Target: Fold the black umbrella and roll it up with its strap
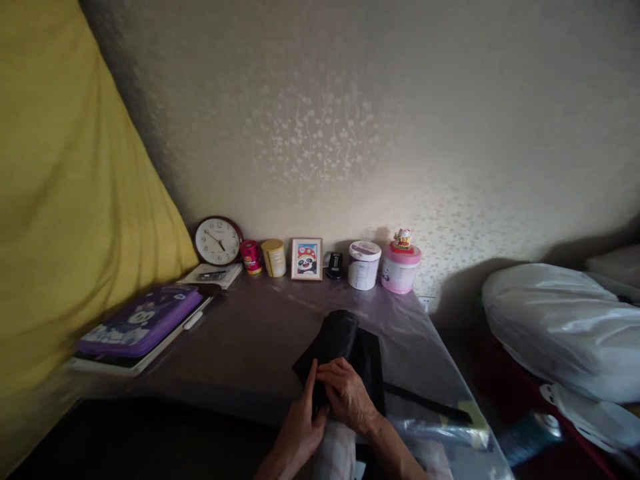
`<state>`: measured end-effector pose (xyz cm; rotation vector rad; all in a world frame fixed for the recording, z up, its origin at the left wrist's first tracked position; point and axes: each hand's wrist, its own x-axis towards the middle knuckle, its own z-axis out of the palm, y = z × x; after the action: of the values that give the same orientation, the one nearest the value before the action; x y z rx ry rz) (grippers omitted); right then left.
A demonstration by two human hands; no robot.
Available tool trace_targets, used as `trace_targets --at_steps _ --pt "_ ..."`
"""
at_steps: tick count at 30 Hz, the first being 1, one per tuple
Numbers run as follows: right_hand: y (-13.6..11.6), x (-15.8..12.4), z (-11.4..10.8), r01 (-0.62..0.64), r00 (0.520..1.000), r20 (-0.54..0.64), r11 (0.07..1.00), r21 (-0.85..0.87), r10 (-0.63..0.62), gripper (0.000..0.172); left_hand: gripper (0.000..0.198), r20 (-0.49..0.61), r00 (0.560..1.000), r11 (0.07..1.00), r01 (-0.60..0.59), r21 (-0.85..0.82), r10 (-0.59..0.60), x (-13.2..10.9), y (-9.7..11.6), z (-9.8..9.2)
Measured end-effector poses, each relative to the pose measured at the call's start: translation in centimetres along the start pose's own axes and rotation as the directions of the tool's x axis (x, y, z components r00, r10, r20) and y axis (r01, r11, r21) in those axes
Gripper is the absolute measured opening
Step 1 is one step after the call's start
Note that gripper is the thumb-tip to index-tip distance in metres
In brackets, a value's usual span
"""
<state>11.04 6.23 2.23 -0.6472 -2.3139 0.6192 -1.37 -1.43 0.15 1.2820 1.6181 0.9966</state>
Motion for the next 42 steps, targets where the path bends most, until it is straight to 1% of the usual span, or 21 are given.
trace_targets --at_steps 3,5,7,8,10,12,15,17,19,20,21,23,25,26,28,30,32,35,38,40,42 --pt "0.7 0.0 -0.8 -0.086 0.994 -0.046 0.979 0.185 0.096 0.034 0.075 0.001 1.000 1.000 0.024 -0.015 -0.024 0.0 -0.1 -0.1" --pt "1.5 0.3 -1.1 -0.128 0.980 -0.125 0.975 0.184 0.152 0.032 0.074 -0.011 1.000 1.000 0.023 -0.014 -0.023 0.1 -0.3 0.0" --pt "2.5 0.9 -1.1 -0.113 0.975 -0.181 0.990 0.089 0.128 0.030 0.073 -0.018 1.000 1.000 0.008 -0.002 -0.008 0.2 -0.7 0.1" --pt "3.1 1.2 -1.1 -0.093 0.978 -0.186 0.995 0.028 0.097 0.029 0.072 -0.018 1.000 1.000 -0.008 0.008 0.008 0.4 -1.0 0.2" --pt "4.5 2.2 -0.8 -0.051 0.986 -0.165 0.995 -0.089 0.036 0.029 0.072 -0.016 0.998 0.998 -0.054 0.039 0.054 0.6 -1.4 0.3" --pt "6.0 3.4 -0.6 -0.040 0.990 -0.142 0.982 -0.186 0.014 0.029 0.072 -0.012 0.996 0.994 -0.086 0.065 0.087 0.8 -1.7 0.4" --pt "8.5 5.1 -0.8 -0.108 0.986 -0.151 0.953 -0.281 0.068 0.030 0.073 0.009 0.997 0.995 -0.073 0.066 0.073 1.0 -1.7 0.4" --pt "9.5 5.8 -1.2 -0.207 0.964 -0.225 0.926 -0.316 0.139 0.031 0.073 0.020 0.998 0.996 -0.053 0.067 0.052 0.9 -1.6 0.3" --pt "9.7 5.9 -1.5 -0.270 0.936 -0.308 0.909 -0.317 0.170 0.031 0.072 0.023 0.999 0.997 -0.040 0.070 0.038 0.9 -1.4 0.1" --pt "9.4 5.7 -1.6 -0.260 0.934 -0.322 0.915 -0.310 0.156 0.031 0.072 0.027 0.999 0.997 -0.039 0.071 0.037 0.8 -1.3 0.1" --pt "9.0 5.4 -1.5 -0.223 0.942 -0.311 0.928 -0.299 0.126 0.031 0.072 0.033 0.999 0.997 -0.043 0.069 0.041 0.8 -1.3 0.0" --pt "8.1 4.7 -1.1 -0.109 0.973 -0.227 0.957 -0.270 0.047 0.030 0.072 0.046 0.997 0.996 -0.061 0.064 0.058 0.8 -1.2 -0.1" --pt "7.7 4.3 -0.7 -0.056 0.988 -0.151 0.966 -0.253 0.018 0.029 0.073 0.054 0.997 0.996 -0.064 0.054 0.062 0.7 -1.1 -0.2" --pt "7.9 4.3 -0.5 -0.063 0.990 -0.141 0.965 -0.254 0.028 0.030 0.072 0.056 0.997 0.997 -0.054 0.048 0.052 0.8 -1.1 -0.2" --pt "8.9 4.5 -0.4 -0.130 0.980 -0.181 0.954 -0.269 0.082 0.031 0.073 0.052 0.998 0.998 -0.032 0.045 0.029 0.8 -1.0 -0.3" --pt "10.5 4.9 -0.8 -0.235 0.949 -0.271 0.933 -0.272 0.160 0.034 0.073 0.051 0.998 0.998 -0.026 0.052 0.023 0.9 -1.0 -0.3" --pt "12.1 4.7 -1.7 -0.334 0.902 -0.362 0.911 -0.240 0.236 0.036 0.072 0.051 0.998 0.998 -0.033 0.061 0.029 0.9 -1.0 -0.3" --pt "13.5 2.7 -3.5 -0.455 0.830 -0.436 0.875 -0.166 0.349 0.038 0.071 0.055 0.998 0.998 -0.026 0.061 0.023 0.8 -1.2 -0.3" --pt "13.7 -0.2 -5.2 -0.584 0.740 -0.464 0.807 -0.084 0.487 0.040 0.071 0.021 1.000 0.999 0.005 0.050 -0.006 0.6 -1.3 -0.2" --pt "13.5 -1.8 -5.9 -0.645 0.687 -0.453 0.764 -0.018 0.569 0.042 0.071 0.008 0.999 0.999 0.039 0.032 -0.039 0.5 -1.2 -0.1" --pt "13.3 -2.7 -6.2 -0.682 0.645 -0.422 0.729 0.059 0.637 0.043 0.071 0.028 0.997 0.998 0.065 0.012 -0.065 0.4 -1.0 -0.1"
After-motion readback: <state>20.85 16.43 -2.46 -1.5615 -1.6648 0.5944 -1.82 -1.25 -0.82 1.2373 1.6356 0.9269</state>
